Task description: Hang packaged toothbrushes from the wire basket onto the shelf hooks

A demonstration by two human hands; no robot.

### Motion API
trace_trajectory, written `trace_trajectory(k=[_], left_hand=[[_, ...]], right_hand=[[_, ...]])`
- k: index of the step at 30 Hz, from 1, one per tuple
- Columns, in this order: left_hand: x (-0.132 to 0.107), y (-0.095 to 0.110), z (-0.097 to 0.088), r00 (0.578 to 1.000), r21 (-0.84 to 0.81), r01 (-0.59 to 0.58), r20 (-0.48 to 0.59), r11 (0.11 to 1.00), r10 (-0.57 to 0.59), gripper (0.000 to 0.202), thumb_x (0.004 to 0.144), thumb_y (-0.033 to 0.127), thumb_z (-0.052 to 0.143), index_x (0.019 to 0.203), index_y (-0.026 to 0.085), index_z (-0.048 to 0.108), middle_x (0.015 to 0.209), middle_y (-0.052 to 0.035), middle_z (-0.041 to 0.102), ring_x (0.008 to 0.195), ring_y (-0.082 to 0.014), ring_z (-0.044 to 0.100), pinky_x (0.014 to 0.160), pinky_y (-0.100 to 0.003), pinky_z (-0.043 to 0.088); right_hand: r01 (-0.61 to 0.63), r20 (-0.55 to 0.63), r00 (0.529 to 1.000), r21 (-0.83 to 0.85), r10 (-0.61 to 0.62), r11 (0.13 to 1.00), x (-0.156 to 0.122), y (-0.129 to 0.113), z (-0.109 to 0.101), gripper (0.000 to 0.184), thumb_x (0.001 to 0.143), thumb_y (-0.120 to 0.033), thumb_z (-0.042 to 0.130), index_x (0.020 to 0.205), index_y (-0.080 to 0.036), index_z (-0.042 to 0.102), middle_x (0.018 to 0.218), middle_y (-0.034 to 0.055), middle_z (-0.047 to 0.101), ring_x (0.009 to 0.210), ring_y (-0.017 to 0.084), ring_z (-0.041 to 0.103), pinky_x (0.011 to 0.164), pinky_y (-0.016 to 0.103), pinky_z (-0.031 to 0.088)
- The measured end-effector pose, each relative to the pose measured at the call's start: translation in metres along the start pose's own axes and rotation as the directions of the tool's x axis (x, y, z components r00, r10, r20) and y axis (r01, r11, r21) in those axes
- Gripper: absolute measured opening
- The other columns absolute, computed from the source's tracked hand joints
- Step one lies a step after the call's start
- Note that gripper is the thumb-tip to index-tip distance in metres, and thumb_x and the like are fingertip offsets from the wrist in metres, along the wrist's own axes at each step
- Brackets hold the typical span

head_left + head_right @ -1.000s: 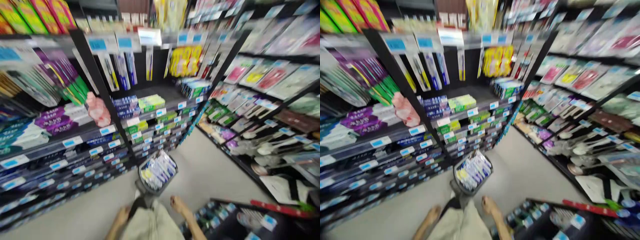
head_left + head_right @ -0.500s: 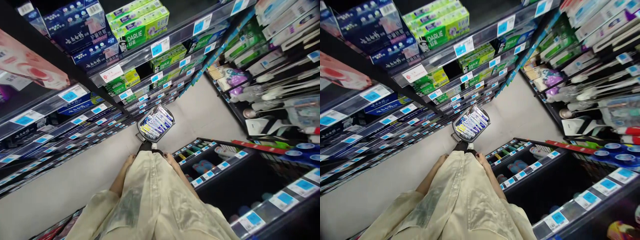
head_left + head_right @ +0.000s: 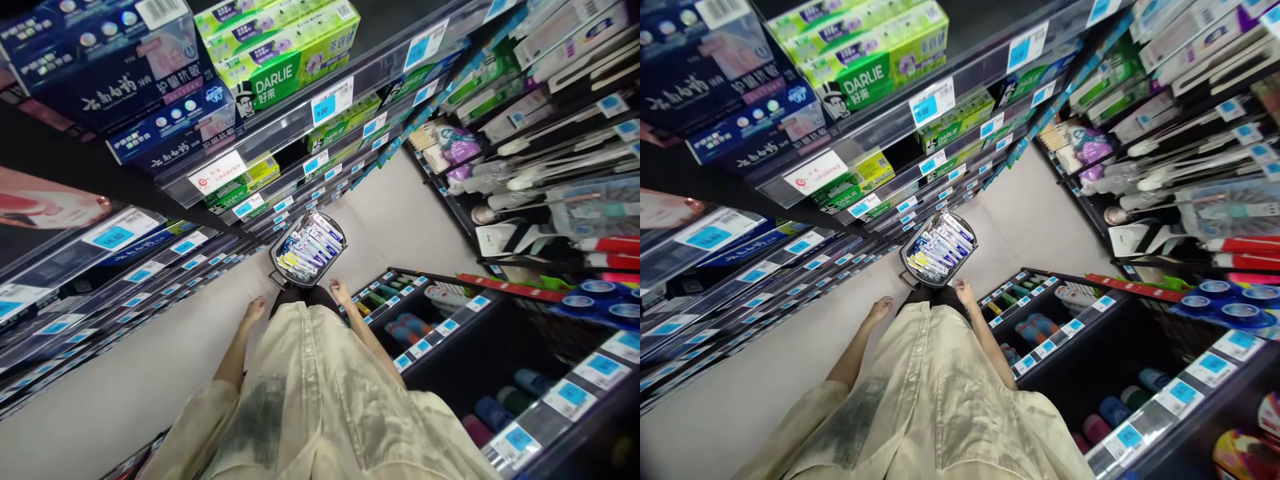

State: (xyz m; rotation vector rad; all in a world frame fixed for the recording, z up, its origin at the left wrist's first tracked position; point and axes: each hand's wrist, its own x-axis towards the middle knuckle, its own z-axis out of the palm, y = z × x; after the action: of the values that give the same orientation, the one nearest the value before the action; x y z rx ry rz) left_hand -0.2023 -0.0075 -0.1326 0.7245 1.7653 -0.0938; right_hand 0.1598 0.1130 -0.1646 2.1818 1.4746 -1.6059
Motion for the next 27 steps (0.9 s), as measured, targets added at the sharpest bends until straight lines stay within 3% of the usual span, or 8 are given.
trace_trajectory(k=[4,9,13,16,21,24,27], left_hand=[[0.004,0.004,-0.007,1.000,0.038,0.020,-0.003,0.999,-0.020,0.037,0.096,0.014,0.049,0.129,0.012,0.067,0.118,-0.0111,0.075,0.103,-0.0206,0.072,0.099,-0.030,0.053],[0.007,0.028,-0.015,0.999,0.084,0.034,-0.008,0.996,-0.034,0.032,0.094,0.013,0.050,0.120,0.011,0.070,0.122,-0.0138,0.073,0.117,-0.0262,0.068,0.107,-0.031,0.047],[0.003,0.066,-0.016,0.999,0.057,0.036,-0.023,0.998,-0.035,0.030,0.095,0.014,0.048,0.117,0.015,0.068,0.116,-0.0111,0.074,0.112,-0.0274,0.068,0.106,-0.034,0.047],[-0.002,0.103,-0.005,0.999,0.029,0.023,-0.032,0.999,-0.022,0.028,0.096,0.016,0.046,0.115,0.017,0.067,0.108,-0.0085,0.074,0.105,-0.0270,0.069,0.101,-0.036,0.049],[0.020,0.163,0.047,0.996,0.073,-0.023,0.093,0.997,0.016,0.029,0.097,0.018,0.046,0.114,0.015,0.069,0.114,-0.0125,0.075,0.107,-0.0269,0.070,0.095,-0.036,0.053],[0.045,0.196,0.100,0.979,0.145,-0.093,0.192,0.985,0.064,0.030,0.097,0.015,0.047,0.117,0.013,0.070,0.119,-0.0142,0.073,0.113,-0.0261,0.067,0.103,-0.037,0.050],[0.056,0.227,0.163,0.960,0.213,-0.174,0.255,0.962,0.117,0.035,0.100,0.018,0.049,0.129,0.012,0.066,0.134,-0.0158,0.065,0.130,-0.0266,0.055,0.117,-0.039,0.039]], right_hand=[[0.000,-0.009,1.000,0.035,0.000,0.999,0.002,-0.002,0.013,0.040,0.095,-0.019,0.056,0.134,-0.013,0.061,0.132,0.0126,0.069,0.103,0.017,0.070,0.098,0.029,0.054],[-0.065,-0.002,0.998,0.010,0.065,0.998,0.001,0.009,0.023,0.031,0.093,-0.017,0.064,0.123,-0.011,0.067,0.129,0.0142,0.069,0.097,0.017,0.071,0.102,0.038,0.055],[-0.084,0.013,0.996,-0.036,0.084,0.996,0.017,0.007,0.005,0.025,0.091,-0.016,0.066,0.116,-0.012,0.070,0.116,0.0103,0.072,0.094,0.018,0.071,0.098,0.039,0.057],[-0.060,-0.002,0.998,-0.069,0.060,0.996,0.047,-0.001,-0.021,0.027,0.087,-0.014,0.066,0.114,-0.012,0.070,0.109,0.0100,0.072,0.095,0.020,0.071,0.098,0.039,0.056],[-0.027,-0.077,0.997,-0.082,0.021,0.996,0.132,0.002,-0.059,0.040,0.082,-0.015,0.066,0.122,-0.014,0.065,0.116,0.0133,0.068,0.106,0.025,0.067,0.100,0.038,0.054],[-0.024,-0.110,0.994,-0.078,0.015,0.997,0.199,0.018,-0.073,0.045,0.084,-0.017,0.065,0.128,-0.014,0.060,0.124,0.0152,0.063,0.113,0.027,0.061,0.102,0.040,0.051],[-0.025,-0.116,0.993,-0.075,0.016,0.997,0.267,0.039,-0.076,0.051,0.084,-0.014,0.065,0.134,-0.013,0.054,0.134,0.0162,0.056,0.118,0.026,0.054,0.107,0.041,0.044]])
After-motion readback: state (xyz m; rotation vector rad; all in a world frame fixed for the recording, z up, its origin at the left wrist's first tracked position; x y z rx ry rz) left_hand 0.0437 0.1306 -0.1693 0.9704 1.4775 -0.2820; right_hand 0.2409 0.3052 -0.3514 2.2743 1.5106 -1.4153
